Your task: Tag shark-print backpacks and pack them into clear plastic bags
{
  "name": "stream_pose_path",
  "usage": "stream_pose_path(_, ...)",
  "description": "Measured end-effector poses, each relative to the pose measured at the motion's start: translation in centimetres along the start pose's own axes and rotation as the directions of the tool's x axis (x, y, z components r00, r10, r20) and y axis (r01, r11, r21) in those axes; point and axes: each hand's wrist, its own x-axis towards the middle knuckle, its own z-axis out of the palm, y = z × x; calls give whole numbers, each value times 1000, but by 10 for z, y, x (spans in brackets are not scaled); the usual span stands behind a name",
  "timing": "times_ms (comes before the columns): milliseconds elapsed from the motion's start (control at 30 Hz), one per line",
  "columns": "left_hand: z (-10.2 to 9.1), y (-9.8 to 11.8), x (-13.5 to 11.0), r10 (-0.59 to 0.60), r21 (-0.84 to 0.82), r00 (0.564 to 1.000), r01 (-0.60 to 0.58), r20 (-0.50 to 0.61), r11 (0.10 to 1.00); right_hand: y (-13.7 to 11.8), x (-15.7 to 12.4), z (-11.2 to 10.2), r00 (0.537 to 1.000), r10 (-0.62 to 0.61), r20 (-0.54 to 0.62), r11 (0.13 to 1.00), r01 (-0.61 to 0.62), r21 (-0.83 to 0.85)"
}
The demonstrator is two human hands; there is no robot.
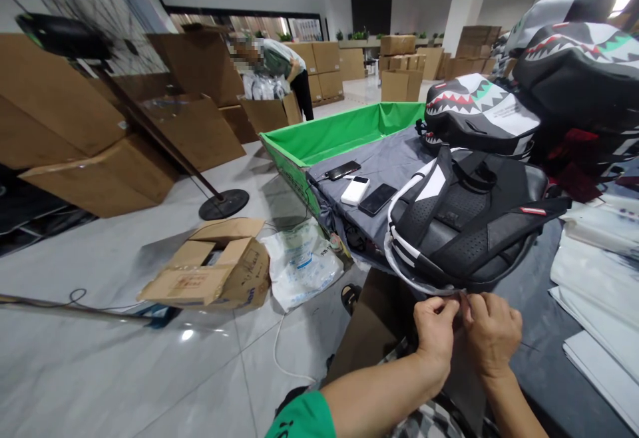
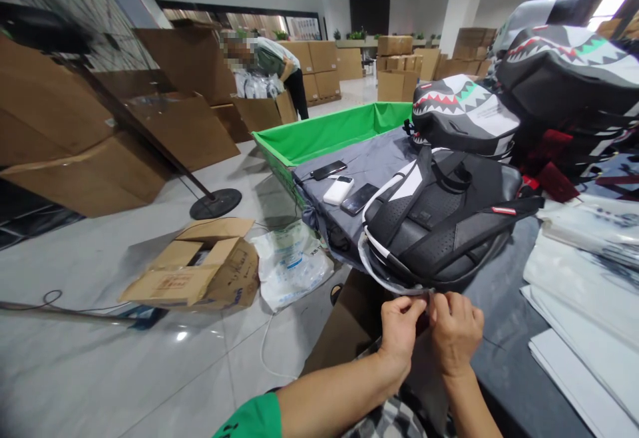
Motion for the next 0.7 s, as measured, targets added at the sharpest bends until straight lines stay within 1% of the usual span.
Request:
stream_pose_path(67, -1, 8, 0, 48, 92, 998, -51, 34, 994, 1, 4, -4, 996, -70, 58, 997, 71, -5)
stream_pose_path(133, 1, 12, 3, 72, 147, 997, -77, 36, 986, 3, 7, -11, 982, -142, 127, 990, 140, 22)
stream_pose_path(233, 7, 13, 8, 29, 142, 1000, -31, 10, 989, 1, 9, -22, 960, -183, 211, 983, 174, 62)
stream_pose_path(300, 11, 12, 8, -1, 124, 1000, 4, -18, 992, -3, 11, -27, 957, -163, 240, 986, 153, 59)
stream_pose_path(367, 12, 14, 5, 4, 121, 1000, -1, -20, 993, -7, 12, -29, 965, -115, 234, 993, 111, 30)
stream_pose_path(400, 11, 16, 2, 14, 125, 1000, -14, 3, 992, -8, 12, -28, 971, -91, 219, 996, 89, 19)
stream_pose_path(467, 7, 22, -6, 49, 159, 994, -64, 94, 985, -8, 11, -24, 981, -49, 187, 999, 46, 19)
stream_pose_path(533, -1, 27, -15, 111, 221, 977, -150, 181, 964, -6, 9, -20, 985, -20, 174, 998, 10, 57)
stream_pose_path(567, -5, 28, -19, 142, 234, 970, -187, 195, 954, -5, 7, -18, 985, -4, 175, 996, -11, 86)
stream_pose_path(633, -12, 26, -24, 183, 209, 967, -219, 178, 953, -2, 4, -15, 982, 33, 183, 987, -61, 148)
stream_pose_path(700, -16, 19, -24, 166, 128, 974, -186, 157, 974, 0, 2, -13, 974, 98, 206, 963, -145, 226)
